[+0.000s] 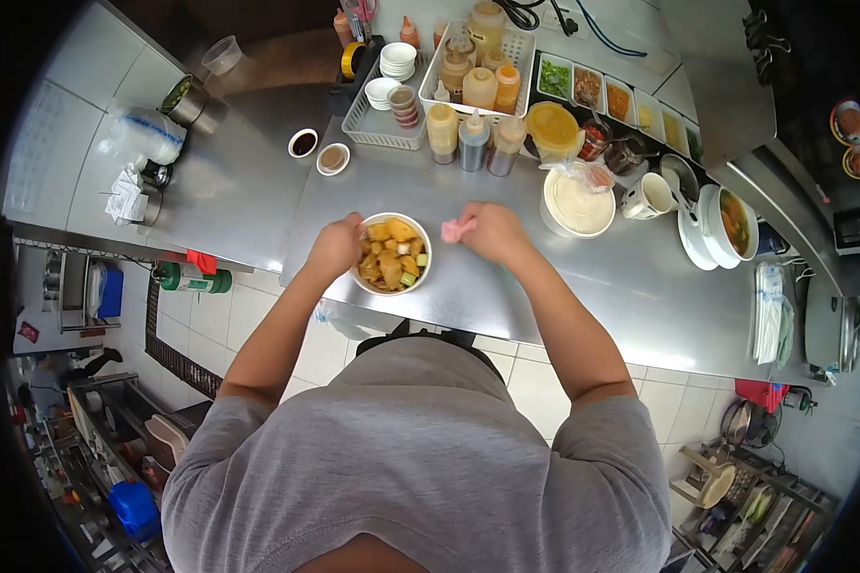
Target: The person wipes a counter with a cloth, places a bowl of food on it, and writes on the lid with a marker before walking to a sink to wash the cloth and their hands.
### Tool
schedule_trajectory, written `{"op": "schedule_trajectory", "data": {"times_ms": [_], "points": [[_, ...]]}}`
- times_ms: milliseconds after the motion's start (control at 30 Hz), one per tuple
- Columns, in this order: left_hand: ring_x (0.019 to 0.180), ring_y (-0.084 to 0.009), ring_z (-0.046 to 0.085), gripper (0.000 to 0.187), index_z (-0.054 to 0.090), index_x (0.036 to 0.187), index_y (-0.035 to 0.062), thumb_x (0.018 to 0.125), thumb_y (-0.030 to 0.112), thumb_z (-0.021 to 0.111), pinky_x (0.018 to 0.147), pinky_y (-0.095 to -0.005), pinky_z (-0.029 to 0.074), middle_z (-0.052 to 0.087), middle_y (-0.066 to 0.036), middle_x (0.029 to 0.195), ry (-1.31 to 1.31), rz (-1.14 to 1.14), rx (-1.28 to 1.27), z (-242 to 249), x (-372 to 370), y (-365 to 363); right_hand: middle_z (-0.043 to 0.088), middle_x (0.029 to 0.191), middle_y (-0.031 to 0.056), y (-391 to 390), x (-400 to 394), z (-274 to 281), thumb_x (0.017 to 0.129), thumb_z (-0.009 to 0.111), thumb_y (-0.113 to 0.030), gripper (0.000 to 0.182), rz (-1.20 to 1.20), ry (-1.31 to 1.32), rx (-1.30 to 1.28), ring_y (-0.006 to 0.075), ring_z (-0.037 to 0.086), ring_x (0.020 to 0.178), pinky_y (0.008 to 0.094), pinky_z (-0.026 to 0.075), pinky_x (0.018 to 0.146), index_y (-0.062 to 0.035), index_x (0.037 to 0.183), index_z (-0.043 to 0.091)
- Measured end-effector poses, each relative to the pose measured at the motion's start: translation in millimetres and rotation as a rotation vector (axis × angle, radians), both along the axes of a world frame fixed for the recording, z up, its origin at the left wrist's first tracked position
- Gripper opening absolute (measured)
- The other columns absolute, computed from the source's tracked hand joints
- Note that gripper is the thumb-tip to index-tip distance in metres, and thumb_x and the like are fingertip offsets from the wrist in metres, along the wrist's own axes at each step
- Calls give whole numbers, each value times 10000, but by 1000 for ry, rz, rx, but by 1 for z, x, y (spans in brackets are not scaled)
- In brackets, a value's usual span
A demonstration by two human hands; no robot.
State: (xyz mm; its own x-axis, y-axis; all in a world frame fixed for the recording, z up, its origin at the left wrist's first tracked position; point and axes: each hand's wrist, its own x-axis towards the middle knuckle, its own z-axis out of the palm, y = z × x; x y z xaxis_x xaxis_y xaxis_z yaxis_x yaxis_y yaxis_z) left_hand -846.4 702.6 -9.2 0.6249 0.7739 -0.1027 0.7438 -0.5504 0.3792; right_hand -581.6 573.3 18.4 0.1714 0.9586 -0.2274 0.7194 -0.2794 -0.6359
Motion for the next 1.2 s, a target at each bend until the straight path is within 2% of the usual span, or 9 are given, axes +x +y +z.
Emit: {"op": "schedule_trajectory", "data": {"times_ms": [300, 400, 500, 533, 600, 733, 800, 1067, 1200], "points": [[730, -432, 588, 136, 551, 890, 10, 905, 136, 503, 628, -468, 461, 606, -244, 753, -210, 209, -37, 4, -64, 19, 572, 1129, 76, 135, -52, -100, 728, 656, -205, 272, -24, -122, 481, 263, 526, 1061, 428, 422, 870, -182, 998, 676], [723, -435, 588, 131, 551, 878, 8, 901, 127, 502, 625, -481, 455, 607, -246, 755, -214, 166, -80, 18, -68, 34, 576, 1110, 104, 66, -78, -11, 727, 626, -342, 258, 81, -97, -293, 279, 531, 1074, 500, 414, 843, -153, 896, 669], [732, -429, 591, 120, 558, 873, 6, 892, 117, 517, 637, -470, 457, 610, -240, 763, -283, 114, -33, 22, -67, 56, 629, 1096, 147, -72, -74, -106, 701, 695, -306, 357, 349, -50, -591, 321, 573, 1050, 448, 428, 891, -80, 976, 686], [732, -429, 591, 120, 558, 873, 6, 892, 117, 517, 637, -470, 457, 610, -240, 763, -301, 80, -49, 22, -64, 61, 654, 1042, 155, -142, -67, -107, 684, 729, -352, 411, 526, -119, -245, 317, 592, 1020, 430, 438, 892, -62, 974, 700], [738, -430, 590, 119, 560, 876, 5, 894, 114, 514, 642, -465, 458, 611, -241, 772, -304, 23, -50, 18, -52, 68, 670, 914, 162, -162, -59, -13, 573, 784, -481, 476, 528, -98, -965, 318, 597, 990, 424, 458, 866, -64, 797, 732], [732, -429, 589, 137, 557, 873, 0, 900, 124, 506, 634, -468, 454, 612, -239, 772, -328, -58, -62, 14, -15, 68, 609, 1124, 167, -153, -32, 17, 654, 767, -326, 564, -328, -160, -132, 333, 585, 1005, 433, 455, 882, -82, 1142, 623], [732, -426, 591, 140, 557, 873, 1, 902, 128, 505, 633, -470, 453, 613, -236, 768, -321, -64, -45, 5, -1, 72, 574, 1178, 181, -122, -26, 25, 702, 726, -205, 594, -219, -316, 239, 321, 595, 966, 425, 476, 841, -77, 1245, 523], [720, -424, 587, 148, 557, 861, 0, 902, 129, 497, 628, -465, 447, 606, -236, 748, -236, 70, -22, 42, 85, 32, 631, 955, 208, -36, 273, -4, 756, 713, -245, 504, -1014, -626, 483, 342, 598, 892, 424, 440, 847, 35, 1143, 552], [717, -423, 585, 146, 561, 861, -1, 900, 128, 505, 628, -453, 449, 602, -238, 744, -324, 63, -2, 73, 139, 1, 651, 876, 172, -32, 324, -13, 797, 662, -295, 344, -486, -816, 590, 291, 614, 892, 358, 453, 835, 3, 964, 624]]}}
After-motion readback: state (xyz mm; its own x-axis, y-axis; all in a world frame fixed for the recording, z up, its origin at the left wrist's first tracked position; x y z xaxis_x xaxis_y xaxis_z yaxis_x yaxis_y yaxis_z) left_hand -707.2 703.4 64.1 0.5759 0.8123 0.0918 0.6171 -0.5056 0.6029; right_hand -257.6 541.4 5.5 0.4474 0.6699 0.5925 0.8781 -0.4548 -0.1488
